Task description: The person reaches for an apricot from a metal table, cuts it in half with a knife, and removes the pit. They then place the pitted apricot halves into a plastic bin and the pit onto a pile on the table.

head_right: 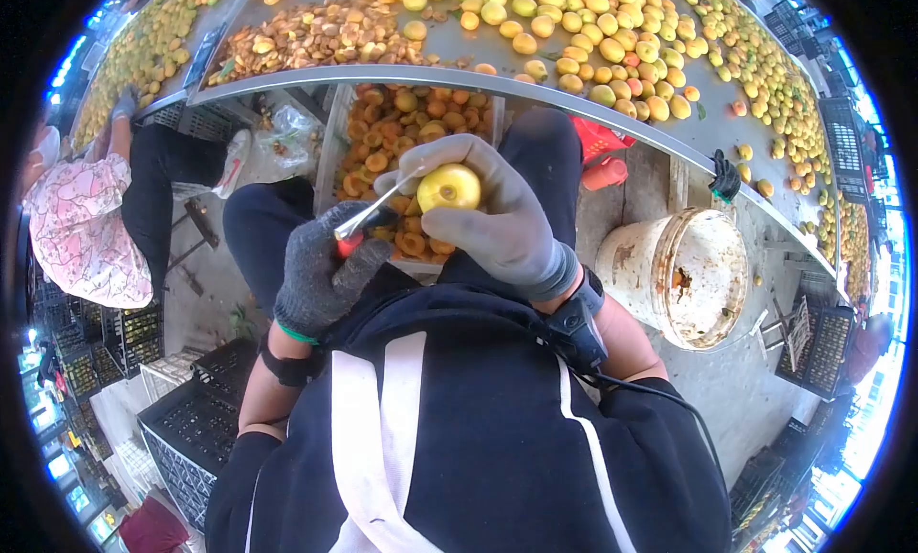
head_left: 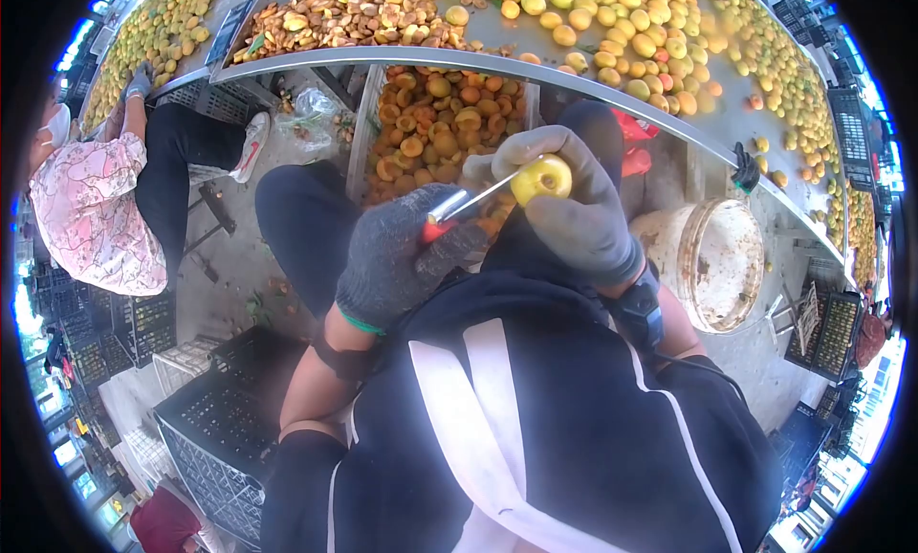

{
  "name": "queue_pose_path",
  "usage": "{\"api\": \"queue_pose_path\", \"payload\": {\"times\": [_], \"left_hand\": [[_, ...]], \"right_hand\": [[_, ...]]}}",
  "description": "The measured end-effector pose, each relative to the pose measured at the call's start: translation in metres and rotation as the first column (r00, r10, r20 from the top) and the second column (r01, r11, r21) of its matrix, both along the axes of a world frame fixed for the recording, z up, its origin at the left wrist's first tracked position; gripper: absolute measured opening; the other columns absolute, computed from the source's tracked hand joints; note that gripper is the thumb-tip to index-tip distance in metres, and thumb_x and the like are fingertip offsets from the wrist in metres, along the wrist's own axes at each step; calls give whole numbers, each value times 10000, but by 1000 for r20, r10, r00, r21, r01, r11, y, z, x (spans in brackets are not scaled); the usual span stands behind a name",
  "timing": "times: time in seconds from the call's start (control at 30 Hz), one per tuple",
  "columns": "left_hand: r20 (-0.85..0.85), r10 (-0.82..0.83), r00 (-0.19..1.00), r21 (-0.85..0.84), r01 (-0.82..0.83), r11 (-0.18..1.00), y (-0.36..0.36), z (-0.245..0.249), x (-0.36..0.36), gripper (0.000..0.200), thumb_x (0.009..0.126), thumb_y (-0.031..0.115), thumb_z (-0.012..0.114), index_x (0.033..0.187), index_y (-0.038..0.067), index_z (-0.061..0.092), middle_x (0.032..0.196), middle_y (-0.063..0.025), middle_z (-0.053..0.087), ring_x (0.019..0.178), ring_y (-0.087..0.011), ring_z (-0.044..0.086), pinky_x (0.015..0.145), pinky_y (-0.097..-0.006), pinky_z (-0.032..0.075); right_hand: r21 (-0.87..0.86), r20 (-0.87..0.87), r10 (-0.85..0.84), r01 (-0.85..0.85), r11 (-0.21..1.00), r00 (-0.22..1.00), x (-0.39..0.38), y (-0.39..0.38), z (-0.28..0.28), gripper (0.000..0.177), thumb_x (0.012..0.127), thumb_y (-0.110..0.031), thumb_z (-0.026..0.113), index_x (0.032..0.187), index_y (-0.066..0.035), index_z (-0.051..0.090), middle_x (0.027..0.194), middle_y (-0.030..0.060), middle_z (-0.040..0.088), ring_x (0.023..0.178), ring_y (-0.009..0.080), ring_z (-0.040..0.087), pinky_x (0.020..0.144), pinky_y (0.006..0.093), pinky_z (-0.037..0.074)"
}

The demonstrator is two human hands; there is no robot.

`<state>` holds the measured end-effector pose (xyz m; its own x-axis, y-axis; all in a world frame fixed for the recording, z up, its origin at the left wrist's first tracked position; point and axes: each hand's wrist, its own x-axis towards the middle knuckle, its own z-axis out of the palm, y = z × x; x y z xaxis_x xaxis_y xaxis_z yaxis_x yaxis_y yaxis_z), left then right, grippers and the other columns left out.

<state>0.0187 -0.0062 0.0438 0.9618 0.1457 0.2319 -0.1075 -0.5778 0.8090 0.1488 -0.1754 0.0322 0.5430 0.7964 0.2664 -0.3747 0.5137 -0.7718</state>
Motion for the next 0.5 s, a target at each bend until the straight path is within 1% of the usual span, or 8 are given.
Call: {"api": "queue_pose_path", "payload": {"times": [0.07,0.1,0.17,0.23,0.3,0.37,0.4,0.5], "left_hand": [[-13,2,1000,-82,-3,997,-5,4,-1,371,823,289,748,1101,63,655,861,-152,676,767,-332,679,658,-363,521],[-14,4,1000,-82,-5,997,-6,3,-2,371,823,289,748,1101,63,655,861,-152,676,767,-332,679,658,-363,521],[-82,-60,995,-18,59,998,-8,0,-4,298,844,107,706,1113,0,636,911,-159,685,790,-258,689,715,-318,528],[-70,-48,996,-14,47,999,-10,-5,-5,286,850,101,701,1112,8,633,900,-155,690,799,-267,698,717,-320,529],[-22,0,1000,-15,0,1000,-15,-5,-4,265,835,226,725,1038,73,651,837,-143,661,739,-346,656,625,-388,506],[29,1,1000,-11,-1,1000,-17,-18,-3,226,838,200,714,1014,75,649,812,-146,651,724,-350,649,612,-396,498],[78,-1,997,-6,1,1000,-18,-21,-3,188,841,175,702,991,77,648,786,-149,641,709,-355,641,598,-405,491],[57,34,998,40,-36,999,-21,-19,-4,151,842,136,681,975,80,639,760,-161,631,699,-368,632,589,-417,487]], "right_hand": [[-19,10,14,-14,1000,1000,-1,0,2,369,836,52,616,1184,-40,538,1112,82,580,1147,239,587,1023,404,442],[-19,9,16,-16,1000,1000,-2,0,2,369,836,52,616,1184,-40,538,1112,82,580,1147,239,587,1023,404,442],[18,23,58,-59,998,998,-3,2,2,396,820,90,618,1182,-48,539,1107,75,573,1136,234,594,1021,403,446],[30,-22,82,-81,996,996,-4,3,0,399,811,100,624,1171,-52,542,1103,72,570,1122,231,600,1032,401,435],[39,-68,106,-103,994,992,-7,3,-1,403,803,109,630,1160,-57,544,1099,70,568,1107,228,606,1043,399,425],[-9,-47,52,-52,999,998,-12,5,-2,385,789,-3,666,1129,-108,517,1060,43,540,1006,219,610,1160,492,227],[-10,-50,56,-57,998,997,-13,6,-4,385,789,-3,666,1129,-108,517,1060,43,540,1006,219,610,1160,492,227],[68,-108,73,-66,996,992,-19,10,-8,394,791,13,662,1134,-112,514,1065,33,532,1003,210,611,1165,485,217]]}}
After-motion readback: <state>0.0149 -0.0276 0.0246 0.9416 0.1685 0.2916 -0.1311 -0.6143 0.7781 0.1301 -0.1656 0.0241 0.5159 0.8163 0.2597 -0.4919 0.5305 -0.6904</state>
